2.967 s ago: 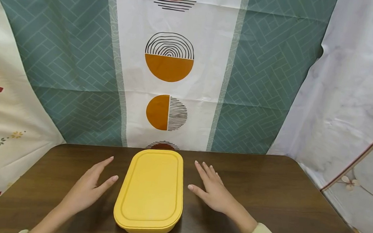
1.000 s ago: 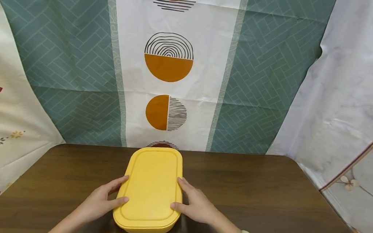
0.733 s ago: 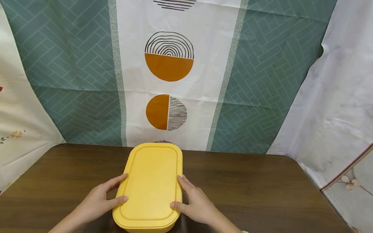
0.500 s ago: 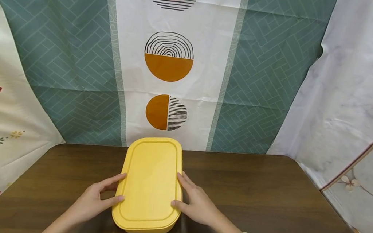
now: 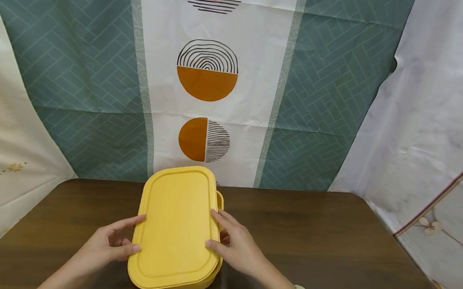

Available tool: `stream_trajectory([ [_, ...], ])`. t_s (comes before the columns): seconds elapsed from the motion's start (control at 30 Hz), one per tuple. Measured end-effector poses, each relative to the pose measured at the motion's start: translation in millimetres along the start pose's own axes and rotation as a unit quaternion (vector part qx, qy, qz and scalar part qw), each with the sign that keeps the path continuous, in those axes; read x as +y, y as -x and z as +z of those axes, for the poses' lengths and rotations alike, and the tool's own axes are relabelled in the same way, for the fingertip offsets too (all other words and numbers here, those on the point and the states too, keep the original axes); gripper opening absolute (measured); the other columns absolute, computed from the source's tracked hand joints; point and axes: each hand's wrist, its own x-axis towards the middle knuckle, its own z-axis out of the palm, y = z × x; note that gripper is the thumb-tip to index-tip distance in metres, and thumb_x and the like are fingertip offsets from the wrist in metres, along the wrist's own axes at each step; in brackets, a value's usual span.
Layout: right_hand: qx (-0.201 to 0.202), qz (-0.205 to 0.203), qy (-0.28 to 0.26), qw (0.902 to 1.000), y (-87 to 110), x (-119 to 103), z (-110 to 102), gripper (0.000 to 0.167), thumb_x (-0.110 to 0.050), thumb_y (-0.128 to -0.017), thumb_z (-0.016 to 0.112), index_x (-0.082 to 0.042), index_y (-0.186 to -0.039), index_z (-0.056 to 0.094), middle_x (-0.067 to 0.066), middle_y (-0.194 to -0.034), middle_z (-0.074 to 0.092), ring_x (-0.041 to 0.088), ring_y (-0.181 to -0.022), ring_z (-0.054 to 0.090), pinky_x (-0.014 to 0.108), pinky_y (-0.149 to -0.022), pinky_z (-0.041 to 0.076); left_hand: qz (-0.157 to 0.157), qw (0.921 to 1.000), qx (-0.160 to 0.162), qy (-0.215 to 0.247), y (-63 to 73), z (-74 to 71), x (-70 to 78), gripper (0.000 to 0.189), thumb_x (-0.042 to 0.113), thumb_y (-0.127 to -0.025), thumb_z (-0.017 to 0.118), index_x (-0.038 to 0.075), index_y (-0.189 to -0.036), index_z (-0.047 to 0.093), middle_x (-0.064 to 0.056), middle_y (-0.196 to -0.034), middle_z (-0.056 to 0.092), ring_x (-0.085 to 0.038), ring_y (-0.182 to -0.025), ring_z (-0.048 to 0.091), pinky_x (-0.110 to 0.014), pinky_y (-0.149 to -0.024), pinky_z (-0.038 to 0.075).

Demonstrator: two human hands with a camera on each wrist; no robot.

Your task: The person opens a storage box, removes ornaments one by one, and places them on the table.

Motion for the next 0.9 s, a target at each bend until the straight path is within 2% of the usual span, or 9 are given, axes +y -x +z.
stream_trajectory([
  [0.1,0.013,0.0,-0.033,0.9994,-4.7,-3.5,4.2,0.058,-0.022,-0.086,0.063,0.0,-0.135,0.04,0.022,-0.134,0.041,0.008,-0.077,0.056,0.024,-0.067,0.052,-0.023,0.9989,-0.011,0.039,6.1,-5.7,1.1,0.069,0.009,-0.079,0.069,0.003,-0.138,0.036,-0.02,-0.122,0.045,-0.01,-0.067,0.058,-0.03,-0.065,0.053],
  [0.17,0.016,0.003,-0.056,0.9983,-7.2,-6.4,8.1,0.057,-0.02,-0.085,0.064,-0.001,-0.134,0.043,0.02,-0.129,0.046,0.007,-0.074,0.053,0.023,-0.062,0.05,-0.044,0.9976,-0.01,0.052,10.3,-11.1,2.3,0.069,0.01,-0.079,0.069,0.006,-0.139,0.035,-0.016,-0.136,0.031,-0.01,-0.068,0.058,-0.029,-0.065,0.053],
  [0.3,0.007,-0.001,-0.074,0.9972,-12.0,-12.4,18.3,0.056,-0.021,-0.084,0.065,-0.002,-0.133,0.044,0.013,-0.118,0.052,0.005,-0.069,0.048,0.018,-0.055,0.044,-0.063,0.9966,-0.014,0.051,19.5,-26.9,0.6,0.066,0.011,-0.081,0.067,0.014,-0.139,0.037,-0.004,-0.134,0.036,-0.01,-0.07,0.058,-0.028,-0.063,0.051],
  [0.43,-0.002,-0.024,-0.069,0.9974,-17.2,-18.3,29.7,0.055,-0.02,-0.084,0.066,0.0,-0.132,0.046,0.008,-0.101,0.054,0.002,-0.065,0.045,0.015,-0.052,0.04,-0.077,0.9952,-0.026,0.055,27.4,-45.2,-5.2,0.057,0.01,-0.084,0.063,0.033,-0.132,0.045,0.011,-0.119,0.046,-0.01,-0.073,0.059,-0.028,-0.064,0.052],
  [0.57,-0.011,-0.028,-0.062,0.9976,-21.2,-26.7,40.3,0.055,-0.019,-0.084,0.066,0.0,-0.131,0.047,0.006,-0.091,0.051,0.0,-0.063,0.044,0.015,-0.053,0.041,-0.078,0.993,-0.063,0.063,34.3,-64.9,-9.9,0.052,0.008,-0.088,0.057,0.046,-0.122,0.048,0.011,-0.109,0.057,-0.009,-0.074,0.06,-0.028,-0.066,0.052],
  [0.67,-0.03,-0.009,-0.069,0.9971,-24.3,-35.4,48.5,0.056,-0.022,-0.084,0.066,-0.003,-0.133,0.045,0.008,-0.091,0.05,-0.001,-0.064,0.046,0.015,-0.054,0.042,-0.072,0.9889,-0.101,0.082,40.7,-81.3,-12.3,0.053,0.005,-0.091,0.052,0.046,-0.122,0.048,0.011,-0.11,0.06,-0.011,-0.083,0.062,-0.032,-0.072,0.053],
  [0.7,-0.036,-0.001,-0.075,0.9965,-25.6,-38.2,51.4,0.057,-0.023,-0.084,0.066,-0.005,-0.134,0.045,0.009,-0.096,0.052,-0.001,-0.064,0.047,0.015,-0.053,0.042,-0.069,0.9874,-0.111,0.089,42.5,-86.8,-13.3,0.053,0.004,-0.091,0.05,0.046,-0.123,0.048,0.013,-0.112,0.059,-0.012,-0.087,0.062,-0.034,-0.075,0.053],
  [0.77,-0.047,0.018,-0.092,0.9945,-28.0,-43.8,57.5,0.058,-0.025,-0.084,0.066,-0.007,-0.135,0.044,0.007,-0.102,0.051,-0.001,-0.063,0.047,0.014,-0.052,0.042,-0.07,0.9829,-0.131,0.109,45.5,-97.6,-15.4,0.053,0.002,-0.092,0.047,0.044,-0.125,0.048,0.019,-0.119,0.053,-0.015,-0.095,0.061,-0.038,-0.079,0.052],
  [0.9,-0.063,0.027,-0.101,0.9925,-32.2,-53.1,69.9,0.059,-0.025,-0.083,0.067,-0.008,-0.134,0.045,-0.001,-0.101,0.05,-0.002,-0.059,0.044,0.013,-0.05,0.041,-0.076,0.9725,-0.165,0.145,50.3,-118.7,-21.9,0.054,0.0,-0.094,0.04,0.042,-0.128,0.047,0.028,-0.122,0.044,-0.018,-0.104,0.058,-0.042,-0.082,0.05],
])
